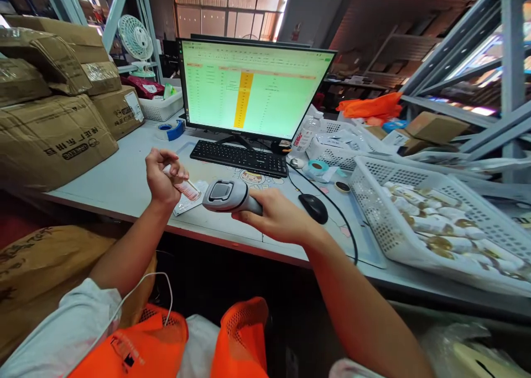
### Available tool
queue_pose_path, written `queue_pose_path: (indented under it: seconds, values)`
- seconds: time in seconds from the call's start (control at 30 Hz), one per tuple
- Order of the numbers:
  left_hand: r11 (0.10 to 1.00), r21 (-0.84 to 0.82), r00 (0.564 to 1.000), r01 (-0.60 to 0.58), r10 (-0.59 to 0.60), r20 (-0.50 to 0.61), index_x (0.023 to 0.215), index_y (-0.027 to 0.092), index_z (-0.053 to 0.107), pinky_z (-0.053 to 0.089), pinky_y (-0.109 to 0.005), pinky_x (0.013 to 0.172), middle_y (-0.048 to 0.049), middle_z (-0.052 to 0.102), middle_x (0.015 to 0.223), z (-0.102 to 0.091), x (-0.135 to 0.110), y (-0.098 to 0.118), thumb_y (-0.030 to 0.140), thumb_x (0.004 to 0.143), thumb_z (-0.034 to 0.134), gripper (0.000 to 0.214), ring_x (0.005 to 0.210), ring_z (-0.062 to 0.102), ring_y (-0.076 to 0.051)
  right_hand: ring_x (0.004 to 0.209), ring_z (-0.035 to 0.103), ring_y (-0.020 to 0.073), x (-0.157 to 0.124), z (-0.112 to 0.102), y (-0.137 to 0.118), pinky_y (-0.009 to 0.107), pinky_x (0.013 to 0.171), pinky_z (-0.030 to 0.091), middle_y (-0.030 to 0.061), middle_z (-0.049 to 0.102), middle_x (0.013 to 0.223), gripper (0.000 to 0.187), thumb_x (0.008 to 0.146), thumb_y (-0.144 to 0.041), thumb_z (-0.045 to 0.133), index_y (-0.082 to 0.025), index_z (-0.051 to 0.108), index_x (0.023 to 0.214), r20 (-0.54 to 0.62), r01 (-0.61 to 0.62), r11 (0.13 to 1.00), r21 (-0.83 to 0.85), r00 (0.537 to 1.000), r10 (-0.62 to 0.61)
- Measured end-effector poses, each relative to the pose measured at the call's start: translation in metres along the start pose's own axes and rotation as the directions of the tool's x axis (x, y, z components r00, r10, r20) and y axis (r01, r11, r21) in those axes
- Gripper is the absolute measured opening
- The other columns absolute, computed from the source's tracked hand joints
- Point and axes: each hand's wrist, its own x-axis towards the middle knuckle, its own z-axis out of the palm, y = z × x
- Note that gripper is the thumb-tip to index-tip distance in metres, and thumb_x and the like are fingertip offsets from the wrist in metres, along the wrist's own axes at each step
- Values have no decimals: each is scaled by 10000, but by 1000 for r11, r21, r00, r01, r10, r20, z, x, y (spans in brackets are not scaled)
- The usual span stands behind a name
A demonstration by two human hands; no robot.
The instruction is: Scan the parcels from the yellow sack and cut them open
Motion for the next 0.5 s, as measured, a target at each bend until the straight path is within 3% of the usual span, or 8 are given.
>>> queue_pose_path:
  seconds: [0.1,0.23,0.5]
  values:
    - [999,29,997,-25,27,-72,708,192,574,430,-220,445,62,375,510,2,0,-4,575,983,537,473,404,501,-111,696,566,203,1,3,-2,292,653,438,49,683,762,338,869,-522,667,-190,723,901,-23,16,1000,-25,1000,-17]
    - [999,30,996,-12,15,-91,697,194,558,421,-214,434,65,371,514,4,0,-9,550,977,542,453,407,492,-104,670,566,192,2,6,-4,291,648,436,35,673,741,273,890,-455,659,-196,736,925,-24,57,998,-39,998,-57]
    - [1000,23,993,-18,20,-117,686,191,551,430,-219,423,73,366,506,5,1,-9,658,882,642,514,407,474,-101,630,554,162,3,5,-2,266,599,409,13,662,714,244,926,-399,644,-172,732,918,-50,185,981,-62,981,-188]
